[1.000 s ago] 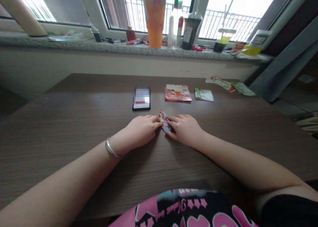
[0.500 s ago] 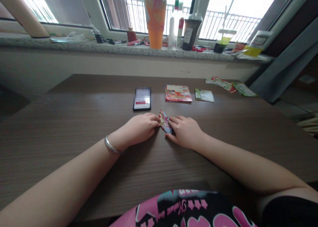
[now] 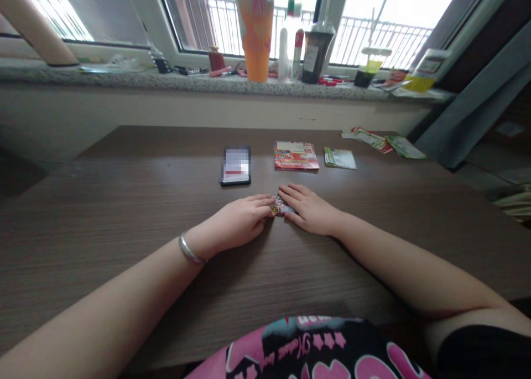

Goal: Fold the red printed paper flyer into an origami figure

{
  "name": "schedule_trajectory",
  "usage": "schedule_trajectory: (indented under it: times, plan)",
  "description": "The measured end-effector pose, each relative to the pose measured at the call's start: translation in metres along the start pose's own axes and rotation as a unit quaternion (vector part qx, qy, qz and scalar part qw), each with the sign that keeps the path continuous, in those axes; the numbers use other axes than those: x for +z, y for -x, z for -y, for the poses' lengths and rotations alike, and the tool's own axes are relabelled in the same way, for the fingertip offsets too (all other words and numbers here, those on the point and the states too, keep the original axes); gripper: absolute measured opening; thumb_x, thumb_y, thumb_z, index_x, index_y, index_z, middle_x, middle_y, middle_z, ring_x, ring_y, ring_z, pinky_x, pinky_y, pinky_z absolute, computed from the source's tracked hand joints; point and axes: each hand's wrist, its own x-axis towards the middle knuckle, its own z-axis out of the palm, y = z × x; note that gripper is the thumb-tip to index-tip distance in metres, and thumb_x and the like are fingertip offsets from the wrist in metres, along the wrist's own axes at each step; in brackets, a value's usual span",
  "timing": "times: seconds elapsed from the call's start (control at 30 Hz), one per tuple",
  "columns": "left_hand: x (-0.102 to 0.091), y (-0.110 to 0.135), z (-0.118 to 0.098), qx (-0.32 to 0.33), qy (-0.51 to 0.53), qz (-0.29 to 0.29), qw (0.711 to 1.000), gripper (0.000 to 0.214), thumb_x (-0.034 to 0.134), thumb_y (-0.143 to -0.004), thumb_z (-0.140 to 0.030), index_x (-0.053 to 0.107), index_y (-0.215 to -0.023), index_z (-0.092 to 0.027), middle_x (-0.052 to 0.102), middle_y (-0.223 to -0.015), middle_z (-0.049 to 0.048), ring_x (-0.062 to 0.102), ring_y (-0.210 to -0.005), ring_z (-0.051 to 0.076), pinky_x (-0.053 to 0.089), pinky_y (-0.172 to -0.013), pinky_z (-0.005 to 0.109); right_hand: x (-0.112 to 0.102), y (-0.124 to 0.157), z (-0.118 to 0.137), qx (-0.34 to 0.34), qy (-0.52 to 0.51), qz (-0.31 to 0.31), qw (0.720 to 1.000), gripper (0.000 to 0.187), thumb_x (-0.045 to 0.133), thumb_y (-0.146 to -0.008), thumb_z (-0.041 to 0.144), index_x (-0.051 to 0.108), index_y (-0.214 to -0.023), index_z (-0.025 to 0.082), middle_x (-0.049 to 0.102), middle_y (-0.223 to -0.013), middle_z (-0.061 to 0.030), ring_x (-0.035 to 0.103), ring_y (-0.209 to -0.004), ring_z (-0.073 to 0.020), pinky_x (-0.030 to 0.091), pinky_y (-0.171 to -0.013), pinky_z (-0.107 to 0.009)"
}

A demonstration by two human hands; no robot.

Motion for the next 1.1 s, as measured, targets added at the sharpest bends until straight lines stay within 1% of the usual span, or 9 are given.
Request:
schedule_trajectory:
  times: [0.1,0.2,0.33,0.4,0.5,0.63,0.87,1.0,1.1]
  plan:
    - [0.002,0.0,-0.001,0.015,-0.009,-0.014,1.0,0.028,0.048,-0.087,-0.014,0.063,-0.111,-0.015,0.056,-0.134,0.0133,0.051,-0.126,0.023,0.043,-0.107,0.038,0.001,-0.002,-0.002,0.015,0.006,-0.018,1.0,0.057,0.035,-0.097,0.041,0.04,-0.142,0.007,0.036,-0.15,-0.0154,0.03,-0.139,-0.0303,0.029,-0.113,-0.048]
    - [0.005,0.0,-0.004,0.017,-0.017,-0.018,1.0,0.034,0.048,-0.092,-0.024,0.056,-0.124,-0.015,0.052,-0.138,0.0152,0.048,-0.129,0.025,0.04,-0.108,0.04,-0.001,-0.003,-0.005,0.024,0.026,-0.064,0.997,0.051,0.039,-0.097,0.035,0.044,-0.139,0.007,0.039,-0.148,-0.0166,0.032,-0.139,-0.029,0.031,-0.113,-0.045]
    - [0.009,0.002,-0.008,-0.016,-0.029,0.029,0.999,0.052,0.046,-0.094,-0.038,0.041,-0.139,-0.013,0.038,-0.148,0.0167,0.033,-0.139,0.026,0.03,-0.114,0.04,-0.007,-0.004,-0.003,-0.022,0.052,-0.099,0.993,0.038,0.04,-0.096,0.021,0.056,-0.13,0.014,0.049,-0.142,-0.0098,0.037,-0.136,-0.0267,0.037,-0.109,-0.044]
    - [0.01,0.003,-0.008,-0.035,-0.035,0.051,0.997,0.056,0.043,-0.095,-0.041,0.036,-0.143,-0.013,0.032,-0.151,0.0163,0.028,-0.142,0.026,0.026,-0.115,0.04,-0.009,-0.003,0.002,-0.042,0.066,-0.111,0.991,0.036,0.041,-0.095,0.019,0.061,-0.125,0.016,0.057,-0.135,-0.0078,0.039,-0.135,-0.0272,0.035,-0.11,-0.046]
    - [0.01,0.003,-0.008,-0.049,-0.032,0.078,0.995,0.058,0.04,-0.096,-0.043,0.031,-0.146,-0.014,0.028,-0.154,0.0145,0.023,-0.143,0.025,0.022,-0.116,0.039,-0.01,-0.002,0.008,-0.038,0.078,-0.125,0.988,0.035,0.043,-0.095,0.021,0.063,-0.122,0.013,0.063,-0.127,-0.0087,0.041,-0.133,-0.0281,0.029,-0.114,-0.049]
    - [0.008,0.002,-0.007,-0.062,-0.024,0.11,0.992,0.062,0.039,-0.096,-0.045,0.026,-0.148,-0.014,0.022,-0.156,0.0129,0.018,-0.145,0.023,0.018,-0.117,0.037,-0.008,-0.002,0.011,-0.017,0.058,-0.083,0.995,0.039,0.043,-0.094,0.023,0.058,-0.127,0.009,0.06,-0.131,-0.0126,0.054,-0.122,-0.0233,0.04,-0.107,-0.038]
    - [0.0,0.001,-0.009,-0.088,-0.028,0.157,0.983,0.071,0.038,-0.094,-0.05,0.017,-0.15,-0.011,0.011,-0.157,0.0135,0.011,-0.146,0.023,0.017,-0.118,0.037,-0.015,0.0,0.023,0.052,0.095,-0.009,0.994,0.045,0.039,-0.093,0.023,0.052,-0.131,0.002,0.052,-0.138,-0.0168,0.051,-0.125,-0.0265,0.043,-0.104,-0.037]
    - [-0.006,0.003,-0.013,-0.104,-0.054,0.171,0.978,0.074,0.04,-0.093,-0.053,0.021,-0.149,-0.008,0.015,-0.156,0.0155,0.014,-0.145,0.025,0.017,-0.118,0.036,-0.02,0.0,0.031,0.124,0.118,0.02,0.985,0.049,0.042,-0.093,0.032,0.052,-0.13,0.002,0.051,-0.138,-0.0192,0.049,-0.125,-0.0281,0.047,-0.096,-0.037]
    - [-0.009,0.004,-0.016,-0.126,-0.086,0.156,0.976,0.076,0.045,-0.091,-0.054,0.03,-0.146,-0.003,0.025,-0.153,0.0194,0.026,-0.142,0.027,0.022,-0.116,0.036,-0.023,0.0,0.035,0.152,0.134,0.037,0.979,0.05,0.041,-0.093,0.035,0.052,-0.129,0.002,0.051,-0.138,-0.0205,0.051,-0.122,-0.0287,0.049,-0.09,-0.037]
